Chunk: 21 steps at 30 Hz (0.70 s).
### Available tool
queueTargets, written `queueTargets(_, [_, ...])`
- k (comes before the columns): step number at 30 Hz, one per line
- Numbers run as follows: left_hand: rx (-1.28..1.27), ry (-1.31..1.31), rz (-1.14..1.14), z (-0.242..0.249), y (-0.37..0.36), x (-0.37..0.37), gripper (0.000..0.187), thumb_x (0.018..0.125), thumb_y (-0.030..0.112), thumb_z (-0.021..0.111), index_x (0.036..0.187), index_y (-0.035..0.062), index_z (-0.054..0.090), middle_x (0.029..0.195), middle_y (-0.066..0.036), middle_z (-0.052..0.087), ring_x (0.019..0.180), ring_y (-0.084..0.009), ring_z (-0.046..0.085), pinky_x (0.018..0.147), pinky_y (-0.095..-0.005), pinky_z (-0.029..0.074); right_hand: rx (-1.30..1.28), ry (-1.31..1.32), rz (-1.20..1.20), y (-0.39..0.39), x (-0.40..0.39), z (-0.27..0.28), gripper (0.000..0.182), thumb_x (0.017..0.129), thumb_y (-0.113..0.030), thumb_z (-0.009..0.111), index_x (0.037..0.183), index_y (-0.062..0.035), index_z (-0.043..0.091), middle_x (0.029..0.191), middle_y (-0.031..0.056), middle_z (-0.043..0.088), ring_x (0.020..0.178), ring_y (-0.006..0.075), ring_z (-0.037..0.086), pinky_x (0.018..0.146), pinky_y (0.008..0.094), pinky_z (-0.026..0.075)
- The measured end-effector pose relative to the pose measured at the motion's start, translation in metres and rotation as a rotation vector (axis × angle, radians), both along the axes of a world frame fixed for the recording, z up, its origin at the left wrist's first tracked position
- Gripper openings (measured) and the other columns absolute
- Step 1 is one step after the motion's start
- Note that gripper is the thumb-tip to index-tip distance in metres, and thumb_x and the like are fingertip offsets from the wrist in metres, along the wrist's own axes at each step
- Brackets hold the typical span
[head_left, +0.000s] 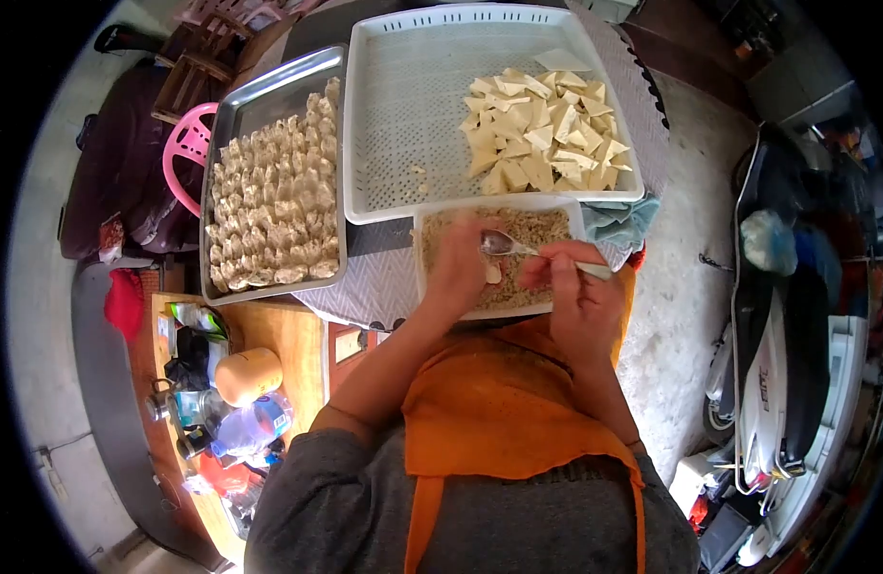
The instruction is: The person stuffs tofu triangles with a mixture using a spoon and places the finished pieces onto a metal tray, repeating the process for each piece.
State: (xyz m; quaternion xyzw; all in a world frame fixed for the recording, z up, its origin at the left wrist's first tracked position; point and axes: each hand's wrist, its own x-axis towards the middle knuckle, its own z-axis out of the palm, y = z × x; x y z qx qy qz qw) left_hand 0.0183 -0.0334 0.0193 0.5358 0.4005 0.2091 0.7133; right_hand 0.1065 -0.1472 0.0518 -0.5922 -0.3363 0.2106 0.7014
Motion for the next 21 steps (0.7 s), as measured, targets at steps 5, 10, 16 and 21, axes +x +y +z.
queueTargets(5, [0.064,-0.087,0.006,-0.024,0.005,-0.001,0.064,0.098,0.056,0.021,0.101,0.0039,0.058,0.078,-0.006,0.059,0.061,-0.0126,0.054,0.048,-0.0244,0.045,-0.046,-0.304,-0.027,-0.001,0.002,-0.004,0.013,0.092,-0.002,0.049,0.092,0.0041,0.061,0.073,0.0098,0.065,0.063,0.0155,0.062,0.06,0.0265,0.051])
queueTargets(10, [-0.123,-0.074,0.051,-0.005,0.002,-0.001,0.068,0.096,0.06,0.019,0.095,0.0057,0.06,0.073,-0.004,0.058,0.056,-0.0125,0.052,0.045,-0.0235,0.042,-0.019,-0.037,-0.029,-0.005,-0.001,0.005,0.012,0.09,-0.002,0.049,0.09,0.003,0.061,0.071,0.0094,0.064,0.064,0.0162,0.062,0.06,0.0277,0.05])
queueTargets(16, [-0.098,-0.037,0.1,-0.002,-0.001,0.005,0.069,0.096,0.062,0.019,0.088,0.0059,0.059,0.066,-0.005,0.057,0.048,-0.0119,0.049,0.04,-0.023,0.036,-0.029,-0.266,-0.04,-0.008,0.006,-0.011,0.014,0.091,-0.003,0.048,0.088,0.0029,0.06,0.072,0.0094,0.065,0.065,0.0164,0.062,0.06,0.0275,0.05])
queueTargets(21, [-0.246,-0.316,-0.198,0.006,0.017,-0.001,0.058,0.099,0.053,0.027,0.074,0.0076,0.053,0.058,-0.007,0.053,0.043,-0.011,0.041,0.036,-0.0231,0.03,0.132,0.003,-0.244,-0.014,0.021,-0.014,0.017,0.096,-0.006,0.042,0.094,0.0028,0.057,0.074,0.0134,0.064,0.059,0.0193,0.063,0.057,0.0286,0.053])
